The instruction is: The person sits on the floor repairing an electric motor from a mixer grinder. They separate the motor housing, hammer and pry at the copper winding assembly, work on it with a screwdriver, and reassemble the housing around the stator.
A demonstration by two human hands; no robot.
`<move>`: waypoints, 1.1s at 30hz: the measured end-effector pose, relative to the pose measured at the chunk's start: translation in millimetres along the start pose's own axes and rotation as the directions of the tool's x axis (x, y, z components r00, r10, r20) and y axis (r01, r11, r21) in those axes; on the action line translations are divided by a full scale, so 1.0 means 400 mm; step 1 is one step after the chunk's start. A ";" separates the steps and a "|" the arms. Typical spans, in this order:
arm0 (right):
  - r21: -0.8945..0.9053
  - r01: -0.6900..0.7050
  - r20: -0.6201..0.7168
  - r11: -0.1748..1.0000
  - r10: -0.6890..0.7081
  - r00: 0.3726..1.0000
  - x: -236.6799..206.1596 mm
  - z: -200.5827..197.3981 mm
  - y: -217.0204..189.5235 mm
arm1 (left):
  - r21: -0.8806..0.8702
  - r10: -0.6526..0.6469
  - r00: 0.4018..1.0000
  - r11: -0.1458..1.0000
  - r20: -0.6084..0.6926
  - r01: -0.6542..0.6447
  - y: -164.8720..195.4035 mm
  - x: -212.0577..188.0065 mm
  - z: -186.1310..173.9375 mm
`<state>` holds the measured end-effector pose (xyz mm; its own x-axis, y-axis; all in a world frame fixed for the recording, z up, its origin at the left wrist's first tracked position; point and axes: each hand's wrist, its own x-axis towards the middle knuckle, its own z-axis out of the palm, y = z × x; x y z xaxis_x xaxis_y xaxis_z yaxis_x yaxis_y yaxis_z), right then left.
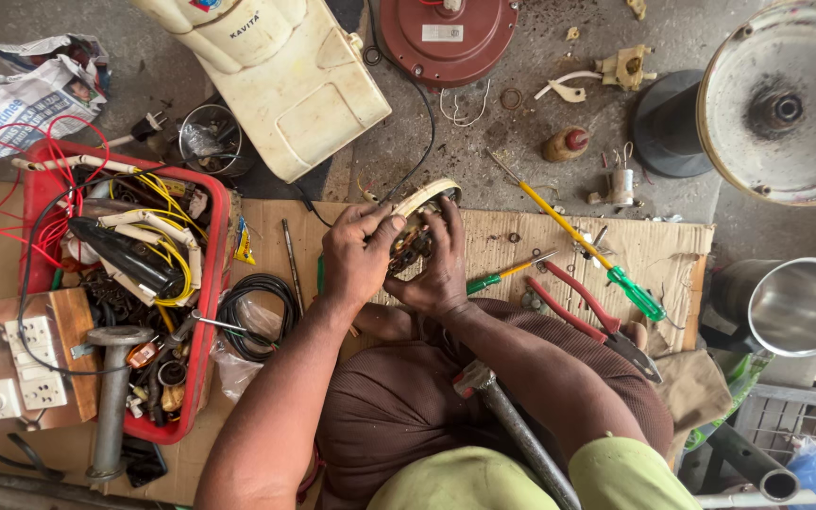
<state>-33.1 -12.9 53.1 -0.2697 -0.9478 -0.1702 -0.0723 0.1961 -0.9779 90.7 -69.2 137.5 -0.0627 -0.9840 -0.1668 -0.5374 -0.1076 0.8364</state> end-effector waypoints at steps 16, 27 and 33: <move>-0.176 -0.413 0.224 0.894 0.445 0.867 -0.138 -0.303 -0.157 | 0.059 0.136 0.986 0.990 -0.100 -0.131 0.003 -0.064 0.011; 0.030 -0.417 0.485 0.909 0.351 0.801 -0.255 -0.409 -0.050 | 0.076 0.139 0.975 0.989 -0.175 -0.127 0.028 -0.087 0.065; -0.182 -0.295 0.383 0.938 0.344 0.857 -0.218 -0.437 -0.035 | 0.134 0.138 0.970 0.984 -0.198 -0.113 0.039 -0.084 0.112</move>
<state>-176.6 110.9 103.0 0.1118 -0.8415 -0.5285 -0.1627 0.5092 -0.8451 46.9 -31.4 132.9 0.0311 -0.9979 0.0570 -0.6349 0.0243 0.7723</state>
